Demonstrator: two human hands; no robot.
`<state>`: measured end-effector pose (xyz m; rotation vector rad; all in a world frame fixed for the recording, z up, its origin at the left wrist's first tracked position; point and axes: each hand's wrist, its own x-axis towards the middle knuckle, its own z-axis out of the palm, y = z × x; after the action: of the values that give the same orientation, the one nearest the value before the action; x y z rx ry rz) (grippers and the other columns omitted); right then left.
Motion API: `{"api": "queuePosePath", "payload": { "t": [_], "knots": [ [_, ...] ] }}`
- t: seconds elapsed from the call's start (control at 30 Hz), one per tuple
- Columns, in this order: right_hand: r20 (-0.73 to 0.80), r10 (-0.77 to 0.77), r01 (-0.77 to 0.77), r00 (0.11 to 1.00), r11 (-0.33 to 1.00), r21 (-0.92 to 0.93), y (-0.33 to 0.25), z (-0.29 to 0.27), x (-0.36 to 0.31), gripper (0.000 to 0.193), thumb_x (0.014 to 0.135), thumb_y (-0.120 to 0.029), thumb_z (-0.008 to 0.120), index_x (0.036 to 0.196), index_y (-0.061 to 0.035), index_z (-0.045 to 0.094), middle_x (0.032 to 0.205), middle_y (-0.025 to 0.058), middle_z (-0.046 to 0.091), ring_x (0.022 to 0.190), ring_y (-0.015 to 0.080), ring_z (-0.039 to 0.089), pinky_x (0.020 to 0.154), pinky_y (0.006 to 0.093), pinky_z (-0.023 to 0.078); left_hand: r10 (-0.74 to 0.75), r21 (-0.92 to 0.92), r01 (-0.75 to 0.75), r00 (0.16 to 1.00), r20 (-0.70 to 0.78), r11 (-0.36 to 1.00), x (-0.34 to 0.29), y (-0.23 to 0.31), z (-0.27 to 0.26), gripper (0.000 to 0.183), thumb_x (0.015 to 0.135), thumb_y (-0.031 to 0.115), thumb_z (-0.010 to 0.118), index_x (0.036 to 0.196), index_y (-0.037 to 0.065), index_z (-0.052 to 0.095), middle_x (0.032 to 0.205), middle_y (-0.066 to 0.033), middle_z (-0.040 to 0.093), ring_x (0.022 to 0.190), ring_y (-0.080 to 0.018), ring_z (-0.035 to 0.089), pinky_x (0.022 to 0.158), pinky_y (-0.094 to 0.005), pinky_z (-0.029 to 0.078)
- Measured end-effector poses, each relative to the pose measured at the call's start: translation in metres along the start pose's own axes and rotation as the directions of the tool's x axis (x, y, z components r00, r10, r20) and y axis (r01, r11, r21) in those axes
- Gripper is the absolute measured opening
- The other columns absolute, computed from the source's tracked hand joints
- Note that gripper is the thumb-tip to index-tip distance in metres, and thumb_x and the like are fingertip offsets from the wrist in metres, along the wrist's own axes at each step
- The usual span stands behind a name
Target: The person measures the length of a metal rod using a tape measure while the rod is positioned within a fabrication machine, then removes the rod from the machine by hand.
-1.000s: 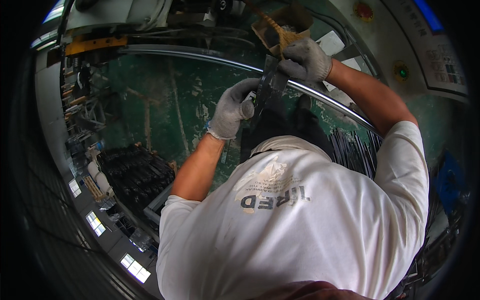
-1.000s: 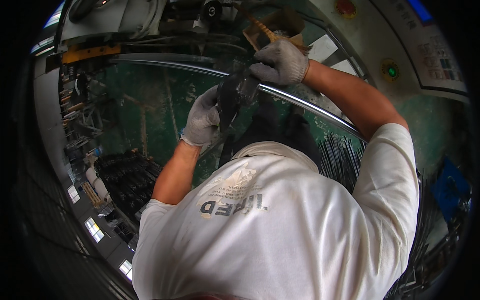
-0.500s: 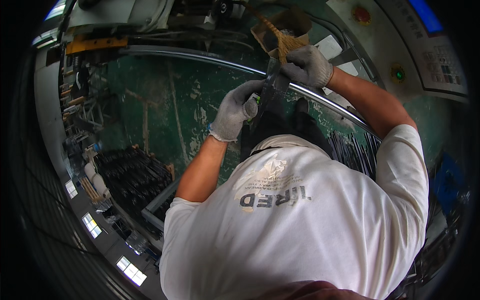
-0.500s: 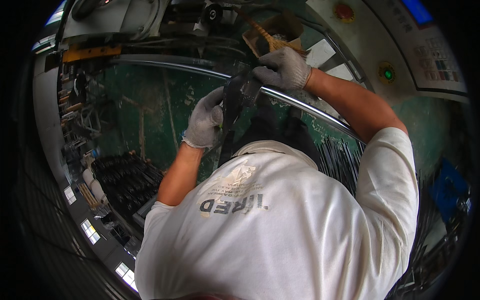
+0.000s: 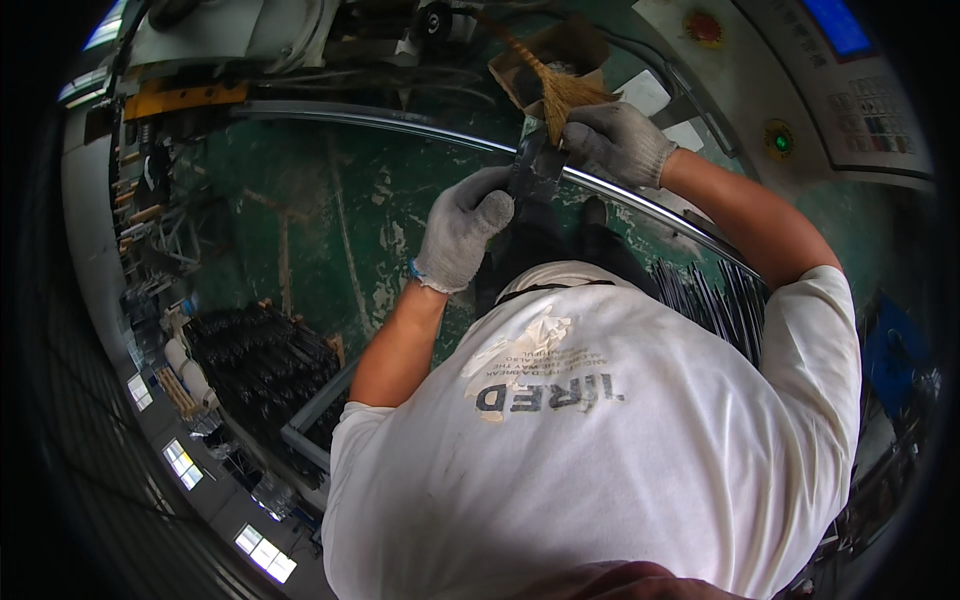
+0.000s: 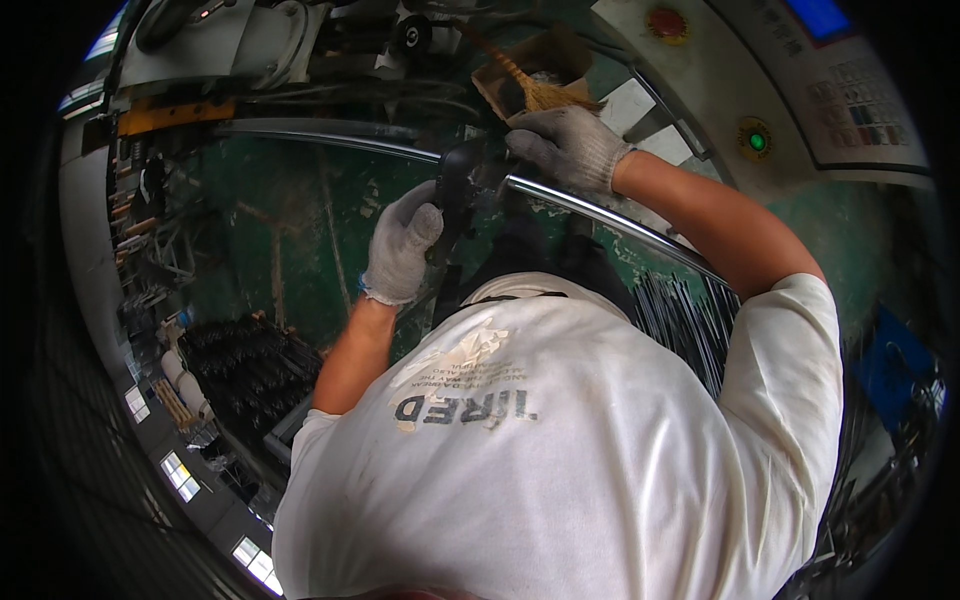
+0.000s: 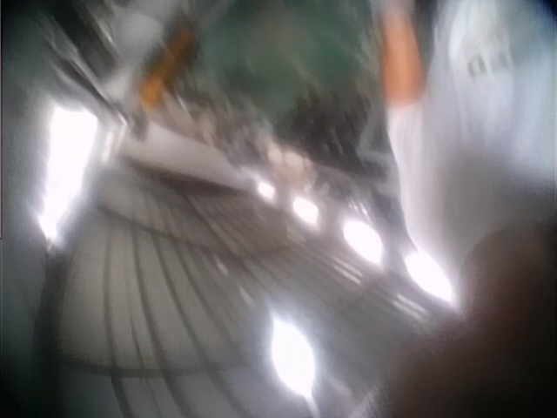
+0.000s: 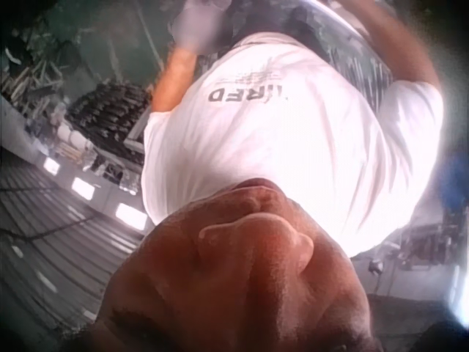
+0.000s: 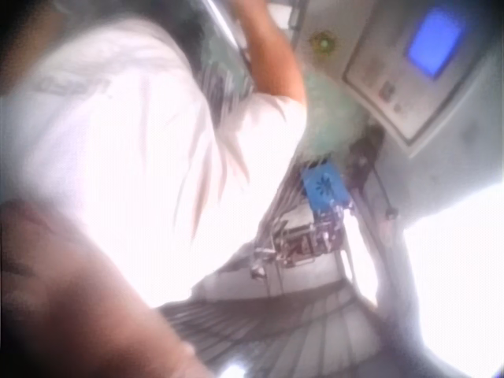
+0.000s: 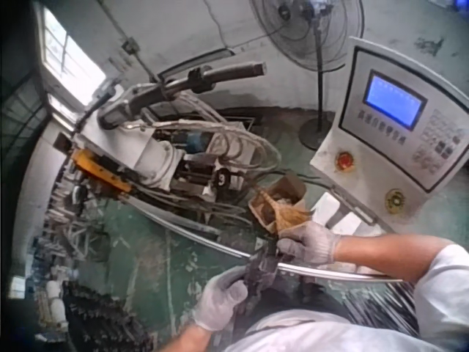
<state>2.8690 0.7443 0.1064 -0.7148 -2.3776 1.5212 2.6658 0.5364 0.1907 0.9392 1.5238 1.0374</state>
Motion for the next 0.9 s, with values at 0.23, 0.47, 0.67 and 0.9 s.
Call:
{"api": "queuePosePath", "payload": {
  "t": [0.23, 0.47, 0.67, 0.9],
  "knots": [
    [0.069, 0.371, -0.363, 0.926, 0.926, -0.105, -0.026, -0.012, -0.008, 0.043, 0.113, -0.039, 0.055, 0.115, -0.0024, 0.077, 0.098, 0.0196, 0.076, 0.094, 0.0344, 0.074, 0.090, 0.0468, 0.056, -0.017, -0.103, 0.007, 0.994, -0.104, 0.995, 0.003, 0.000, 0.015, 0.055, 0.106, 0.044, 0.075, 0.130, -0.005, 0.072, 0.103, -0.0015, 0.072, 0.093, -0.0084, 0.059, 0.084, -0.0264, 0.050],
    [-0.037, 0.408, -0.358, 0.912, 0.752, -0.554, -0.074, -0.010, -0.029, 0.030, 0.107, -0.027, 0.060, 0.120, -0.0041, 0.075, 0.102, 0.0265, 0.076, 0.100, 0.0464, 0.073, 0.089, 0.0543, 0.057, 0.062, 0.002, -0.063, 0.989, -0.134, 0.998, 0.004, 0.004, 0.018, 0.051, 0.106, 0.042, 0.075, 0.126, -0.005, 0.074, 0.099, 0.0002, 0.072, 0.088, -0.0075, 0.058, 0.079, -0.0261, 0.050],
    [-0.234, 0.277, -0.355, 0.932, 0.826, -0.437, -0.079, 0.001, -0.048, 0.027, 0.105, -0.025, 0.063, 0.126, -0.0110, 0.073, 0.104, 0.0239, 0.077, 0.101, 0.0474, 0.072, 0.087, 0.0532, 0.058, -0.021, -0.133, 0.015, 0.999, -0.042, 0.991, 0.008, 0.007, 0.014, 0.068, 0.101, 0.055, 0.077, 0.134, -0.004, 0.071, 0.104, -0.0013, 0.073, 0.093, -0.0072, 0.060, 0.083, -0.0250, 0.050],
    [-0.304, 0.328, -0.428, 0.895, 0.822, -0.376, -0.089, -0.007, -0.060, 0.037, 0.098, -0.032, 0.075, 0.126, -0.0074, 0.076, 0.102, 0.0209, 0.079, 0.095, 0.0412, 0.076, 0.086, 0.0493, 0.060, -0.108, -0.203, 0.067, 0.974, -0.198, 0.977, -0.010, -0.042, 0.002, 0.058, 0.097, 0.042, 0.085, 0.136, 0.000, 0.073, 0.097, -0.0032, 0.075, 0.080, -0.0084, 0.065, 0.073, -0.0275, 0.054]
  ]
}}
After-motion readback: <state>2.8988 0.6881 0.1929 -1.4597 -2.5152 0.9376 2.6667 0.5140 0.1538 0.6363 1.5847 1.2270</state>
